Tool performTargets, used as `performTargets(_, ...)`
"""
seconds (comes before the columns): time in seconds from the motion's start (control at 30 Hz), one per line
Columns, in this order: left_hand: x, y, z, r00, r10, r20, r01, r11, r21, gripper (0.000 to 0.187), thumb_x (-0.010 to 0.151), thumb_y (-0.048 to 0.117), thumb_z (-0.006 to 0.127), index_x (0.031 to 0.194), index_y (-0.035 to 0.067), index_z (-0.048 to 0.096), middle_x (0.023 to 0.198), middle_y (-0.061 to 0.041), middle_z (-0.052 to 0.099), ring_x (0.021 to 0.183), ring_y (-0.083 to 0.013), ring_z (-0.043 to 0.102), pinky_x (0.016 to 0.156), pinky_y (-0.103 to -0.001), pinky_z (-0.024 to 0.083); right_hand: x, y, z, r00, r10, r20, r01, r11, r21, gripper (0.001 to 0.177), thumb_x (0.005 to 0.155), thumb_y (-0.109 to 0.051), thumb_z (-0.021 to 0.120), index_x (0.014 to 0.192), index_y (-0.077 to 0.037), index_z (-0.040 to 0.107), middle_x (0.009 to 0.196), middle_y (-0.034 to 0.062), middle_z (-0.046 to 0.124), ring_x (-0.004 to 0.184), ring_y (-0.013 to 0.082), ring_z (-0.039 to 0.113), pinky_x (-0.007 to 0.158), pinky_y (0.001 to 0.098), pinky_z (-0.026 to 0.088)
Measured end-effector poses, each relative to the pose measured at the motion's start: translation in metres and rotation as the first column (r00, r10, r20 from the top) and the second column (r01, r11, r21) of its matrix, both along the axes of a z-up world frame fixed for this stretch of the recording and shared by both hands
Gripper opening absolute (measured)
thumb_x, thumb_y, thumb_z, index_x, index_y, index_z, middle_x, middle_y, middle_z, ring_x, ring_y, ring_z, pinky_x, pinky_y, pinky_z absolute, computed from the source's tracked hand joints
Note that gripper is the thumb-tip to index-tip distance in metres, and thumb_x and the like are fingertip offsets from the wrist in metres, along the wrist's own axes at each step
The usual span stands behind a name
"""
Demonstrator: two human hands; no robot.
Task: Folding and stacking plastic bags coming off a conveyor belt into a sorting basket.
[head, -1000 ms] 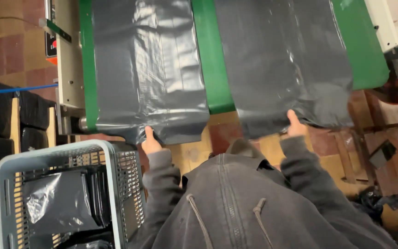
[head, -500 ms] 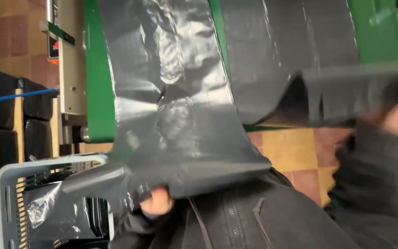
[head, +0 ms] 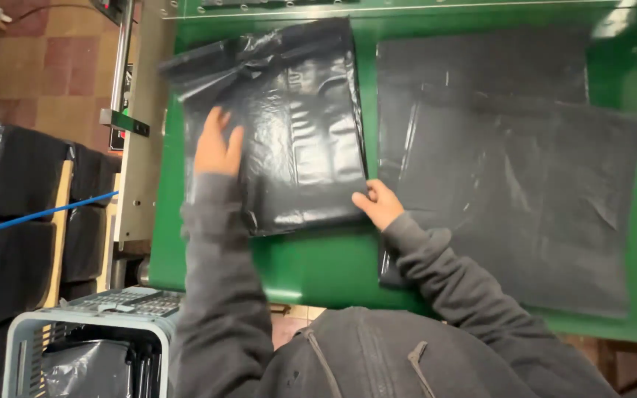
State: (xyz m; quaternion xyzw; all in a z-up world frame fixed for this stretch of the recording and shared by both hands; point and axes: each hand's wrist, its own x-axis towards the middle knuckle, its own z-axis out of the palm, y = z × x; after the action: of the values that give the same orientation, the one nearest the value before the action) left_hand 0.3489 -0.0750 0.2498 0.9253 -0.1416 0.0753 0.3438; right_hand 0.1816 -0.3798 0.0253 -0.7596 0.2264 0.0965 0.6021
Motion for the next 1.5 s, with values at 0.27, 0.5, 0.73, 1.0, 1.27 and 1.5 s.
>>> performTargets(0.27, -0.103, 0.143, -0.145, 0.665, 0.718, -0.205, -0.583, 0.671, 0.459, 0.053, 0.099, 0.053, 0.064, 0.132, 0.011, 0.059, 0.124, -0.017, 0.067, 0.118, -0.0409, 0.059, 0.094, -0.058, 0.053, -0.019, 0.005, -0.012, 1.000, -0.004, 0.026, 0.006, 0.996, -0.093, 0.017, 0.089, -0.033, 0.075, 0.099, -0.025, 0.063, 0.068, -0.0046, 0.063, 0.070, 0.0124, 0.063, 0.068, 0.0316, 0.053)
performTargets(0.5, -0.139, 0.161, -0.171, 0.682, 0.694, -0.230, -0.584, 0.707, 0.399, 0.031, 0.102, 0.051, 0.058, 0.109, 0.021, 0.063, 0.092, -0.009, 0.069, 0.100, -0.0335, 0.067, 0.085, -0.049, 0.055, -0.045, 0.023, 0.063, 0.988, -0.048, 0.145, 0.043, 0.998, 0.039, 0.014, 0.086, -0.012, 0.063, 0.099, -0.016, 0.065, 0.077, -0.0014, 0.060, 0.074, 0.0109, 0.058, 0.070, 0.0295, 0.054)
performTargets(0.73, -0.131, 0.115, -0.120, 0.744, 0.668, 0.011, -0.488, 0.533, 0.691, 0.049, 0.083, 0.058, 0.073, 0.114, 0.023, 0.058, 0.106, -0.004, 0.069, 0.109, -0.0313, 0.061, 0.083, -0.053, 0.053, -0.031, -0.006, 0.094, 0.988, 0.092, 0.127, -0.053, 0.957, -0.285, 0.032, 0.078, -0.016, 0.079, 0.103, -0.008, 0.061, 0.090, 0.0184, 0.063, 0.075, 0.0350, 0.068, 0.064, 0.0417, 0.058)
performTargets(1.0, -0.008, -0.038, -0.137, 0.976, -0.219, 0.019, 0.188, 0.876, 0.444, 0.089, 0.086, 0.064, 0.064, 0.155, 0.012, 0.041, 0.168, -0.005, 0.028, 0.158, -0.0297, 0.012, 0.118, -0.071, 0.013, 0.294, -0.046, 0.105, 0.667, 0.643, 0.377, -0.026, 0.526, -0.850, 0.078, 0.081, -0.027, 0.081, 0.144, 0.007, 0.052, 0.153, 0.0264, 0.036, 0.133, 0.0468, 0.042, 0.110, 0.0521, 0.038)
performTargets(1.27, 0.015, -0.027, -0.137, 0.995, -0.048, -0.091, 0.030, 0.981, -0.190, 0.052, 0.082, 0.026, 0.068, 0.132, 0.011, 0.064, 0.139, -0.003, 0.063, 0.132, -0.0229, 0.053, 0.111, -0.045, 0.037, 0.432, -0.042, 0.060, 0.763, 0.573, -0.299, -0.457, 0.151, -0.877, 0.080, 0.062, -0.052, 0.093, 0.118, -0.001, 0.068, 0.112, 0.0195, 0.072, 0.098, 0.0430, 0.065, 0.087, 0.0563, 0.047)
performTargets(1.5, 0.076, 0.068, -0.165, 0.560, -0.452, -0.694, -0.496, 0.489, -0.718, 0.116, 0.080, 0.096, 0.009, 0.152, 0.011, 0.044, 0.149, -0.018, 0.058, 0.135, -0.0355, 0.062, 0.106, -0.047, 0.047, 0.357, -0.014, 0.087, 0.786, 0.604, 0.131, -0.117, 0.353, -0.928, 0.032, 0.079, -0.026, 0.076, 0.109, -0.015, 0.071, 0.086, 0.0110, 0.075, 0.077, 0.0449, 0.074, 0.065, 0.0588, 0.057)
